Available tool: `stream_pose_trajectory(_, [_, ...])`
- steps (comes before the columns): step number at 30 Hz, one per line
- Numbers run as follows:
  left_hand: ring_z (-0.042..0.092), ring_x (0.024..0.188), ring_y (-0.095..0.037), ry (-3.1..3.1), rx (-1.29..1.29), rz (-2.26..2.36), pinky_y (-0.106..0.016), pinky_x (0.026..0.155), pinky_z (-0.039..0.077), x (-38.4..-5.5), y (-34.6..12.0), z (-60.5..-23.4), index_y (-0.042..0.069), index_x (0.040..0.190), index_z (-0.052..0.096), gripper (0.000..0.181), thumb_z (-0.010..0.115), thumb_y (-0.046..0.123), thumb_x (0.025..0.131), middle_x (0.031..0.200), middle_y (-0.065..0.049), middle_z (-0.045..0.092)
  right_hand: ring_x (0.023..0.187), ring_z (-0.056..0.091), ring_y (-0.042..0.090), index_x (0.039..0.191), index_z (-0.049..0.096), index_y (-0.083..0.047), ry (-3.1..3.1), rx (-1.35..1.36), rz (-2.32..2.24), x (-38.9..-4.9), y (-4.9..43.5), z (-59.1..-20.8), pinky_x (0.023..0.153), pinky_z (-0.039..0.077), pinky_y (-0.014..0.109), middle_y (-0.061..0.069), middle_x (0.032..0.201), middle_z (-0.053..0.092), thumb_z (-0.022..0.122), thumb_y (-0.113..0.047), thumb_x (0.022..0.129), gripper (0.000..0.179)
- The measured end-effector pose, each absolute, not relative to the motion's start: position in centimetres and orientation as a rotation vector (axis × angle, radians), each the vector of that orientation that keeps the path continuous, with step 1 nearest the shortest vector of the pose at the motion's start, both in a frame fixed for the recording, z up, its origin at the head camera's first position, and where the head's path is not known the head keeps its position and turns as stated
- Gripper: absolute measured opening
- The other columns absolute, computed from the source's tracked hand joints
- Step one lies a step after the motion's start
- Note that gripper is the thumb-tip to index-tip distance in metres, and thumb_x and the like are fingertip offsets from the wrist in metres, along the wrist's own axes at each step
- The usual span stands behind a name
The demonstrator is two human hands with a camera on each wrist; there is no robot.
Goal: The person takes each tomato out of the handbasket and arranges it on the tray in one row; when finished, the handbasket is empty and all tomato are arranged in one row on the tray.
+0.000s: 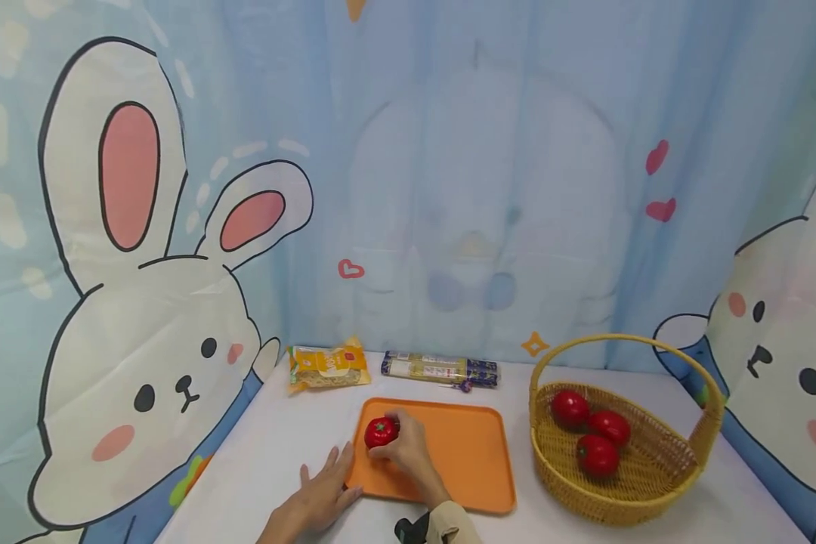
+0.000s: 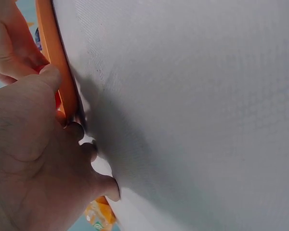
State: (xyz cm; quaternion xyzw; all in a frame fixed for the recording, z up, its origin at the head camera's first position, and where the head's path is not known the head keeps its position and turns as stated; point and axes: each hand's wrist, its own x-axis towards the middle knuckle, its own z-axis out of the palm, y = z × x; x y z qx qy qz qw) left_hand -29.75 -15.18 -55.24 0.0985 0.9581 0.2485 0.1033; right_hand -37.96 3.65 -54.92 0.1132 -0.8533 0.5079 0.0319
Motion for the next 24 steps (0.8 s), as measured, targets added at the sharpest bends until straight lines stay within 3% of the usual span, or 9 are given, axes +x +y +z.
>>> stream_pose_trajectory(13, [0.019, 0.164, -0.044, 2.813, 0.285, 0.749, -0.087, 0.118, 0.001, -29.7, -15.1, -55.2, -0.001, 0.168, 0.030, 0.084, 0.063, 0.047, 0.107, 0.175, -0.019, 0.031, 0.130, 0.063, 0.047, 0.142, 0.059, 0.008, -2.580, 0.345, 1.584, -38.4, 2.0, -55.4, 0.112, 0.051, 0.061, 0.028, 0.137, 0.067, 0.098, -0.002, 0.075, 0.078])
stream_pose_trajectory(18, [0.015, 0.165, -0.045, 2.816, 0.337, 0.785, -0.088, 0.117, -0.003, -29.7, -15.2, -55.4, 0.000, 0.170, 0.024, 0.087, 0.057, 0.053, 0.109, 0.177, -0.020, 0.026, 0.131, 0.061, 0.048, 0.142, 0.059, 0.007, -2.587, 0.361, 1.577, -38.4, 1.7, -55.0, 0.112, 0.050, 0.063, 0.028, 0.139, 0.066, 0.098, -0.002, 0.077, 0.076])
stream_pose_trajectory(24, [0.018, 0.164, -0.046, 2.813, 0.320, 0.786, -0.089, 0.116, -0.002, -29.3, -15.2, -55.1, -0.001, 0.169, 0.027, 0.086, 0.063, 0.048, 0.108, 0.176, -0.020, 0.029, 0.135, 0.059, 0.049, 0.151, 0.051, 0.006, -2.594, 0.353, 1.629, -38.2, 1.4, -54.5, 0.113, 0.050, 0.063, 0.029, 0.144, 0.063, 0.098, -0.001, 0.076, 0.089])
